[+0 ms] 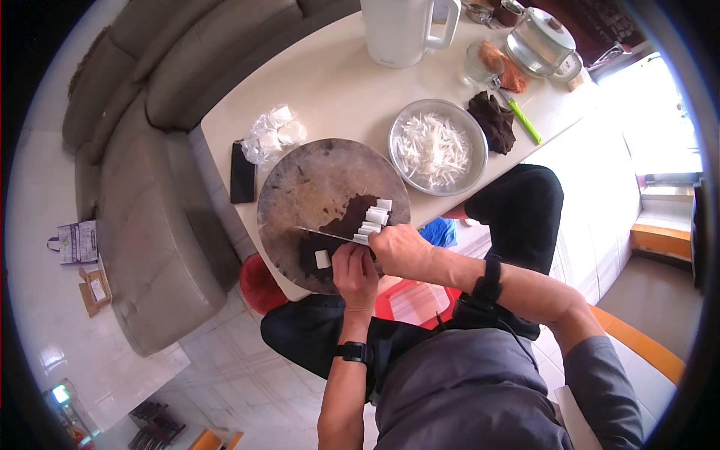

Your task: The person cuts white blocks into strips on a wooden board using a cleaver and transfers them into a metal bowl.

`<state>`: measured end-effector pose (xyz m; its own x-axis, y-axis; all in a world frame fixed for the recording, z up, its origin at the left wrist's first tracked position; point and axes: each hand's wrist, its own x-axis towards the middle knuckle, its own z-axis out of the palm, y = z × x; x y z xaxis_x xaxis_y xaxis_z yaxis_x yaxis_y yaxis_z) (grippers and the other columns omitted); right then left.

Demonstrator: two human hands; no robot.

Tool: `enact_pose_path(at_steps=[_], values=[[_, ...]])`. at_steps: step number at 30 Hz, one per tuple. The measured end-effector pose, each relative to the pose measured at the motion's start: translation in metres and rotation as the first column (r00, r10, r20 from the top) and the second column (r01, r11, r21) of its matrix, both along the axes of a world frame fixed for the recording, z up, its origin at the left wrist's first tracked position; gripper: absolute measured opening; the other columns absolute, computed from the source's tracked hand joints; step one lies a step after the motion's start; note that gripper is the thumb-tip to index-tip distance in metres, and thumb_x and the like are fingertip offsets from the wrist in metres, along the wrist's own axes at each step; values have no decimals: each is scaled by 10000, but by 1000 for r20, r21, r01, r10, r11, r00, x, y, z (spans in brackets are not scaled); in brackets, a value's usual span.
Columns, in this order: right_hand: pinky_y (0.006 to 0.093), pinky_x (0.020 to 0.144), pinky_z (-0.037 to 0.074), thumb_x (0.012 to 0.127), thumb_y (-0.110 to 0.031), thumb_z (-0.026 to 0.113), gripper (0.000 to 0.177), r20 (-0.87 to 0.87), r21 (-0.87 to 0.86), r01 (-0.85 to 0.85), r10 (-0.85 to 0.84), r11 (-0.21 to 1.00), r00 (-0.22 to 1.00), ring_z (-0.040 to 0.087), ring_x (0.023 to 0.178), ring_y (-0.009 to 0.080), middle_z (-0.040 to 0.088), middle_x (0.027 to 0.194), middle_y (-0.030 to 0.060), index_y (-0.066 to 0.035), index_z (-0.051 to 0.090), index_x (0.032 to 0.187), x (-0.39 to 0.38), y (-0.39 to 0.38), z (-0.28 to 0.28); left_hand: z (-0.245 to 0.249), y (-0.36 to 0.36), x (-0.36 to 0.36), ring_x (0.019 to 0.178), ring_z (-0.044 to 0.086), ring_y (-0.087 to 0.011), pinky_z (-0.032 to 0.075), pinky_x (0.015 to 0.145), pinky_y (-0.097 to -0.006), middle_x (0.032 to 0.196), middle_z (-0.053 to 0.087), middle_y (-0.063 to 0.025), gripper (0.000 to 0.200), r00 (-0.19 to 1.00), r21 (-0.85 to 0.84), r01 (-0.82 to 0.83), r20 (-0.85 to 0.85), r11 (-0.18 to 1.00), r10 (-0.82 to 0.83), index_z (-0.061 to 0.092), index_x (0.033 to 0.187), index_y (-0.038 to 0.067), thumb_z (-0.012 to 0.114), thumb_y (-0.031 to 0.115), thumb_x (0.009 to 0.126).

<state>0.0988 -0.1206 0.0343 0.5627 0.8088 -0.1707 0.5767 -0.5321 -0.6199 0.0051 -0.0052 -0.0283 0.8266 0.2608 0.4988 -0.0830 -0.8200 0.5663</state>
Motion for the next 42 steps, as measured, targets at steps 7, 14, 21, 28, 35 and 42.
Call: enact_pose_path(at_steps=[7, 14, 21, 28, 35, 42], values=[[488, 559, 481, 709, -38, 569, 61, 54, 79, 134, -138, 988, 989, 601, 599, 407, 585, 607, 210, 15, 563, 739, -5, -26, -10, -2, -1, -2, 871, 572, -314, 480, 745, -394, 930, 586, -137, 148, 1000, -37, 6, 1, 999, -6, 612, 890, -7, 624, -56, 752], [470, 583, 502, 651, -26, 583, 68, 24, 6, 76, -76, 997, 997, 618, 622, 408, 597, 622, 221, 19, 574, 701, -10, -42, 12, -4, -1, -3, 871, 566, -319, 484, 738, -394, 940, 566, -141, 148, 1000, -11, 4, -3, 1000, -4, 610, 910, -16, 624, -50, 766], [457, 573, 499, 641, -18, 590, 122, 7, 15, 13, -13, 1000, 1000, 625, 642, 394, 600, 638, 220, 21, 561, 752, -9, -53, 14, -6, 1, -5, 869, 568, -331, 472, 753, -396, 971, 578, -150, 165, 999, -1, 3, -32, 1000, -3, 615, 914, -1, 638, -53, 759], [455, 577, 500, 639, -13, 589, 146, -27, -46, -25, 24, 999, 999, 625, 642, 389, 599, 642, 217, 19, 556, 777, -5, -50, 12, -5, 1, -4, 874, 573, -333, 473, 761, -397, 970, 580, -147, 158, 1000, -26, -1, -31, 1000, 0, 618, 893, -11, 634, -66, 746], [460, 543, 482, 655, -7, 581, 156, -10, 14, -48, 48, 999, 999, 618, 612, 379, 599, 639, 201, 33, 525, 794, -2, -32, 4, -5, 1, -4, 875, 572, -347, 477, 760, -411, 970, 579, -155, 174, 999, -19, -1, -40, 1000, 0, 615, 905, -13, 635, -58, 738], [461, 544, 495, 668, -29, 584, 101, 40, 50, -60, 58, 997, 998, 610, 594, 397, 603, 630, 201, 21, 550, 749, 2, 6, -2, -9, 2, -6, 863, 577, -346, 493, 738, -407, 940, 569, -147, 190, 1000, -25, 6, -10, 1000, -6, 605, 901, -10, 643, -72, 726]])
